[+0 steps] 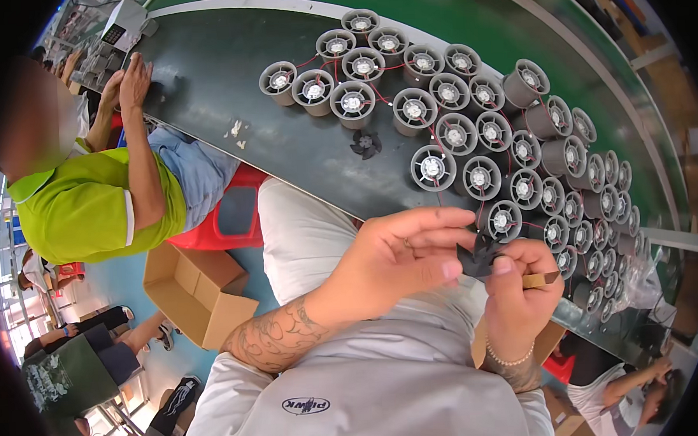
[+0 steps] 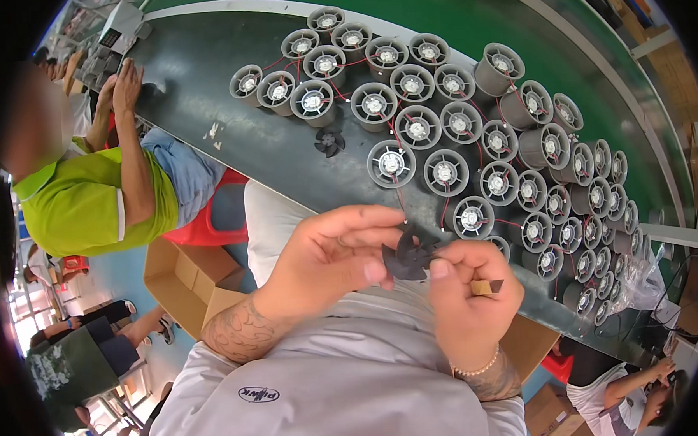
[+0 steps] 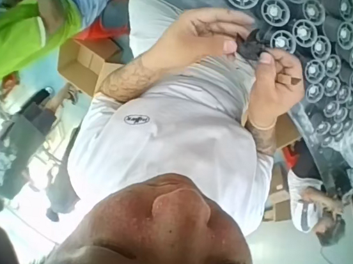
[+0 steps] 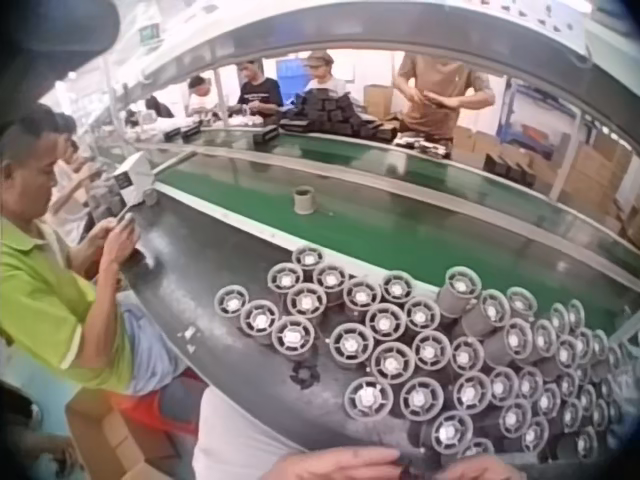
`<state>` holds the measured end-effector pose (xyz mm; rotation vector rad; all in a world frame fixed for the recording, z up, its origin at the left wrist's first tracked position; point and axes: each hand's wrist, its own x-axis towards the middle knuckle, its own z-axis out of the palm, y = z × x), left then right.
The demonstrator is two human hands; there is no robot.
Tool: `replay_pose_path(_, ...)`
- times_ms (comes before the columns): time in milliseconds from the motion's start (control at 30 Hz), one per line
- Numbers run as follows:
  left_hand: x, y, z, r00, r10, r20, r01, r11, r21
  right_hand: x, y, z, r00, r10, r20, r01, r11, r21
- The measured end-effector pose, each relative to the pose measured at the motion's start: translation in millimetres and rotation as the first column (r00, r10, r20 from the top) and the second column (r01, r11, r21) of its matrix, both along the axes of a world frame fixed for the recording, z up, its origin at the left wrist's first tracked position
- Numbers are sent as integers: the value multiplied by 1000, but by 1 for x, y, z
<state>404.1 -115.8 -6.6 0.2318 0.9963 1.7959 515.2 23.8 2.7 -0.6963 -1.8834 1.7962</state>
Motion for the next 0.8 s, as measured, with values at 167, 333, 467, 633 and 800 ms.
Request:
replay_pose_path(167,9,-1,-15,997,44,56,-54,982,183,-1,-12,-5,997,-26,-71,5,960,-281)
replay_pose_path(333,17,-1,-11,986,127,-110,-99,967,234,-9,-14,10,984,166,-68,-179,928,-328)
replay_pose_path(467,13,-6,-10,981,108,-163,-72,974,213,-12,-12,3,980,43,-195,-104,943,-316)
replay_pose_path(633,11,-7,-2,954,122,-273,-74,981,178,4,18,23,947,323,-3,-318,934,163)
replay_pose_path(800,14,-11,1,854,190,-485,-128,979,159,-5,18,30,933,358,-45,-348,926,147)
